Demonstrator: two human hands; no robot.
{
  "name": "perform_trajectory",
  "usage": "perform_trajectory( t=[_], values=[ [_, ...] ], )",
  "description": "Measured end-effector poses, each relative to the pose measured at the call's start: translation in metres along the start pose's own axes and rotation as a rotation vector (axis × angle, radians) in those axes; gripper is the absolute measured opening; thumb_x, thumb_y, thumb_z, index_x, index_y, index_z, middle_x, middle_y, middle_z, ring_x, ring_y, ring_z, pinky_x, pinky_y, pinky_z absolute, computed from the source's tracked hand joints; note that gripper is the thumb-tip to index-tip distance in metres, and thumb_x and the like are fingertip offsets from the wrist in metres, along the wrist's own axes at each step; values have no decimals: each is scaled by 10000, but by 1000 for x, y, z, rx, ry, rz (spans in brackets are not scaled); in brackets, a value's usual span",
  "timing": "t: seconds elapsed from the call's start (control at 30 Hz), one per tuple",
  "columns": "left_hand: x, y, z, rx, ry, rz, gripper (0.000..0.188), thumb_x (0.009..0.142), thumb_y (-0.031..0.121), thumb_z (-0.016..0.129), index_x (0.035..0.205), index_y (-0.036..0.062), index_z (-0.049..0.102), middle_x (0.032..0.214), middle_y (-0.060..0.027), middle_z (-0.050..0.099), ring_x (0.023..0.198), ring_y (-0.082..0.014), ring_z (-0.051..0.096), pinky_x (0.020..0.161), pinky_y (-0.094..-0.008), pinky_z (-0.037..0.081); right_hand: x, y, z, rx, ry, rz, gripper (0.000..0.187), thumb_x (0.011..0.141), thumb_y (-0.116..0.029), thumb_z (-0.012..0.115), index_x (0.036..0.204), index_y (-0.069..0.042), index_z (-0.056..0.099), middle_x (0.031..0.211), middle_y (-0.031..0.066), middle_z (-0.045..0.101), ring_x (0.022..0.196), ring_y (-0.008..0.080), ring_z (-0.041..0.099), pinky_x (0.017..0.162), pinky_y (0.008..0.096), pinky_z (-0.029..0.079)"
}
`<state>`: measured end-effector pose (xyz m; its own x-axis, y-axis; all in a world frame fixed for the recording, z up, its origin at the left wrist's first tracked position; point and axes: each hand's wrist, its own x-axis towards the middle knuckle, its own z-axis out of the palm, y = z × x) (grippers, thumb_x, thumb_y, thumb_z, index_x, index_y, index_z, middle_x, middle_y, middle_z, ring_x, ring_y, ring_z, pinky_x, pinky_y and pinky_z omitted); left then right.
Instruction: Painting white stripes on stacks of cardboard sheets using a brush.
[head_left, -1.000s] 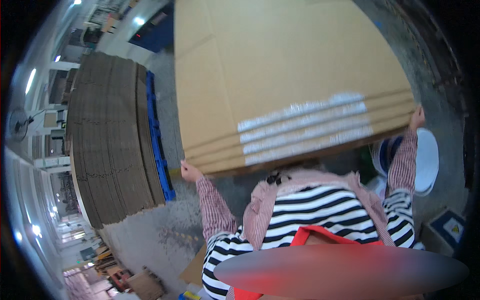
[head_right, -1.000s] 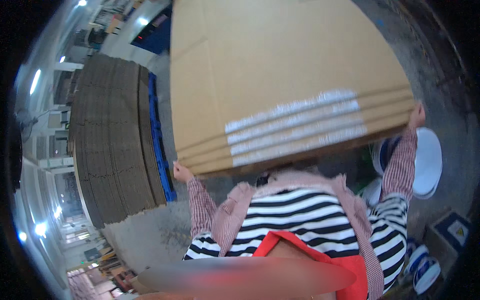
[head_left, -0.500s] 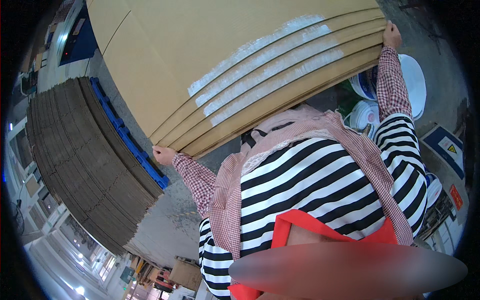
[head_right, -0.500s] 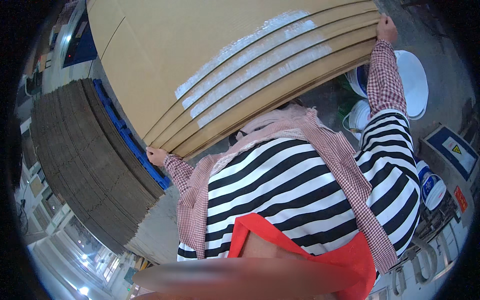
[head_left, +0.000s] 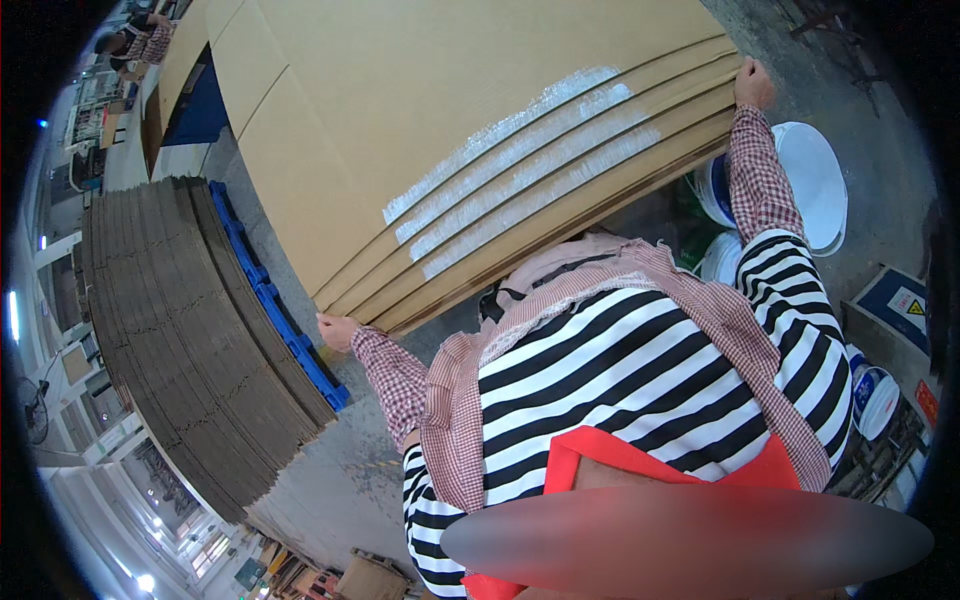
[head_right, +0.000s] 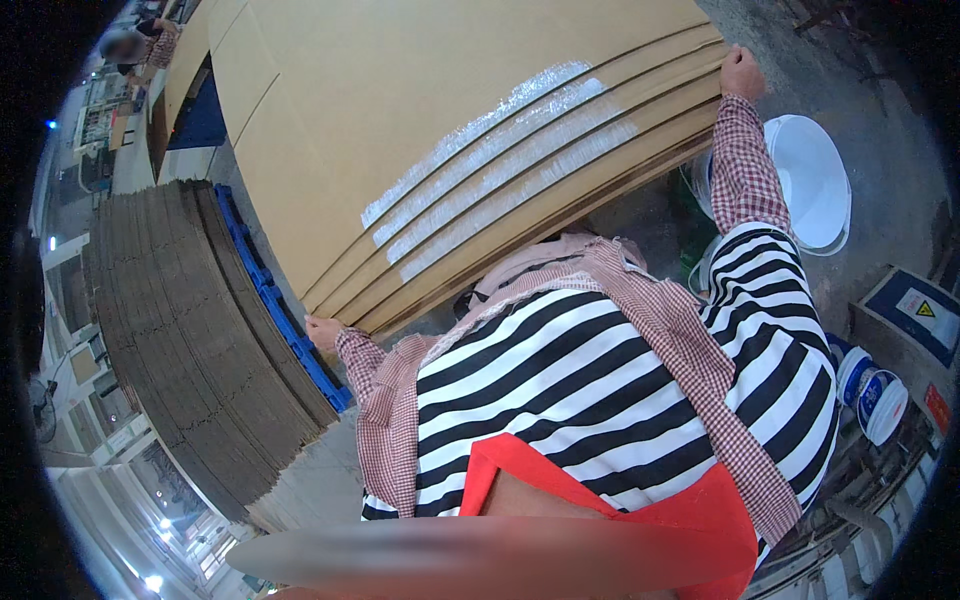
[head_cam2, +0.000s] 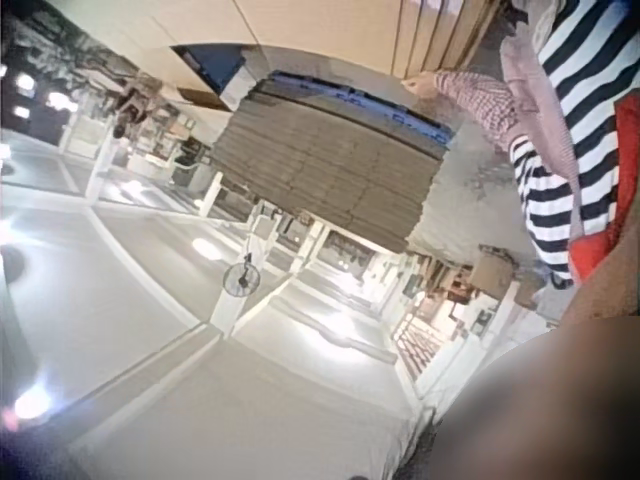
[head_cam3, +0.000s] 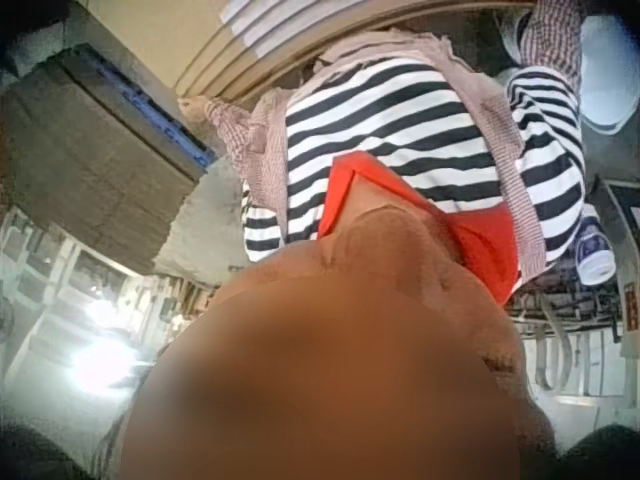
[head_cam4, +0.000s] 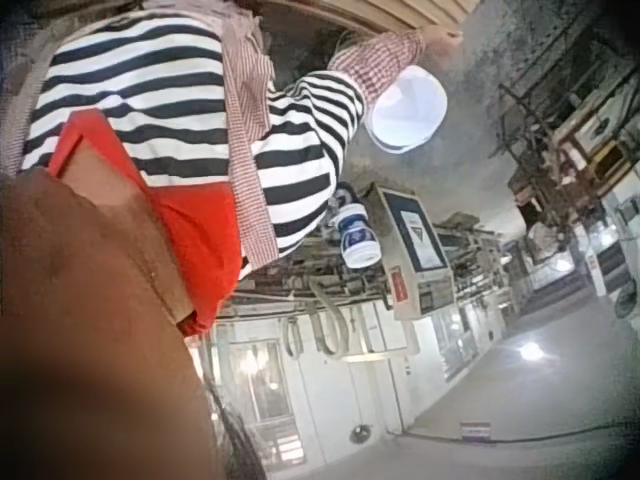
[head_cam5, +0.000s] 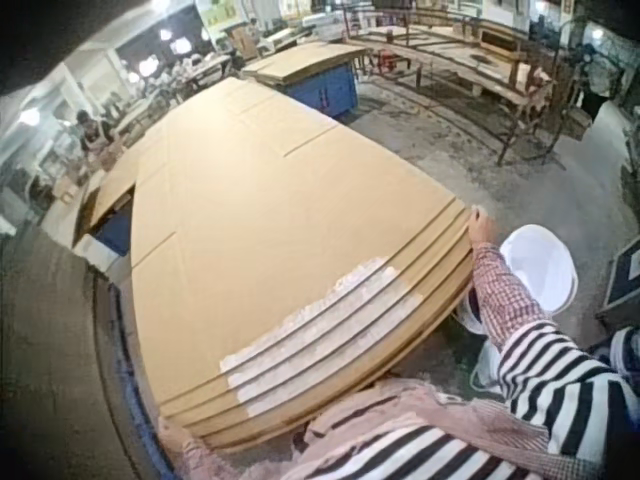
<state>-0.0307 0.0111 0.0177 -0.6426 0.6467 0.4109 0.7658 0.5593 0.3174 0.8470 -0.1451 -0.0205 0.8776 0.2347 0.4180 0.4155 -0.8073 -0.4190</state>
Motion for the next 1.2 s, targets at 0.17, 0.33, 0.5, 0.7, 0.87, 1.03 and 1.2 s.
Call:
perform_trajectory(
  t=[0.17, 0.33, 0.5, 0.7, 0.87, 1.03, 1.2],
  values=[
    [-5, -6, 3, -13, 3, -58, 445, 927, 447, 424, 946, 87, 684, 899, -194, 659, 796, -387, 604, 693, -495, 454, -9, -7, -12, -29, -50, 20, 376, 894, -452, 427, 964, -176, 673, 883, 171, 664, 876, 419, 603, 721, 522, 472],
    [-25, -21, -8, 68, -54, -17, 385, 903, 440, 479, 989, 117, 671, 942, -161, 590, 926, -324, 542, 781, -470, 439, -19, 0, -47, -224, -33, -320, 361, 899, -425, 465, 1054, -163, 659, 1061, 182, 614, 1058, 406, 534, 869, 484, 443],
    [-25, -33, -23, 52, -71, 150, 419, 894, 439, 507, 983, 59, 661, 962, -199, 607, 914, -356, 559, 787, -469, 445, -16, -7, -65, -194, -476, -170, 430, 917, -414, 452, 1094, -58, 616, 1138, 231, 584, 1069, 401, 544, 875, 491, 448],
    [5, -37, -33, 139, -327, 236, 460, 900, 435, 506, 962, 4, 653, 946, -223, 617, 900, -367, 575, 797, -459, 456, 17, 2, -46, -259, -529, -193, 462, 929, -418, 426, 1080, -18, 599, 1129, 247, 582, 1060, 411, 547, 876, 493, 441],
    [16, -43, -28, -1337, -510, -488, 460, 935, 397, 494, 863, -28, 655, 905, -147, 663, 750, -238, 602, 683, -370, 487, 41, 36, -24, 382, -354, -85, 559, 922, -508, 438, 1022, 16, 602, 1016, 208, 633, 956, 292, 609, 796, 409, 453],
    [-4, -28, -10, -808, -6, -311, 433, 938, 370, 487, 847, -2, 688, 859, -127, 682, 751, -232, 615, 692, -366, 488, 20, 35, -13, 458, -194, 74, 554, 908, -514, 482, 1027, -1, 654, 975, 150, 665, 907, 212, 615, 780, 344, 456],
    [-2, -14, -9, -277, 22, -280, 508, 930, 435, 438, 829, 28, 725, 859, -179, 684, 788, -334, 627, 687, -445, 481, 0, 15, -14, 148, -150, 102, 531, 907, -509, 435, 1057, -58, 670, 1021, 176, 662, 945, 332, 626, 823, 411, 475]
  ],
)
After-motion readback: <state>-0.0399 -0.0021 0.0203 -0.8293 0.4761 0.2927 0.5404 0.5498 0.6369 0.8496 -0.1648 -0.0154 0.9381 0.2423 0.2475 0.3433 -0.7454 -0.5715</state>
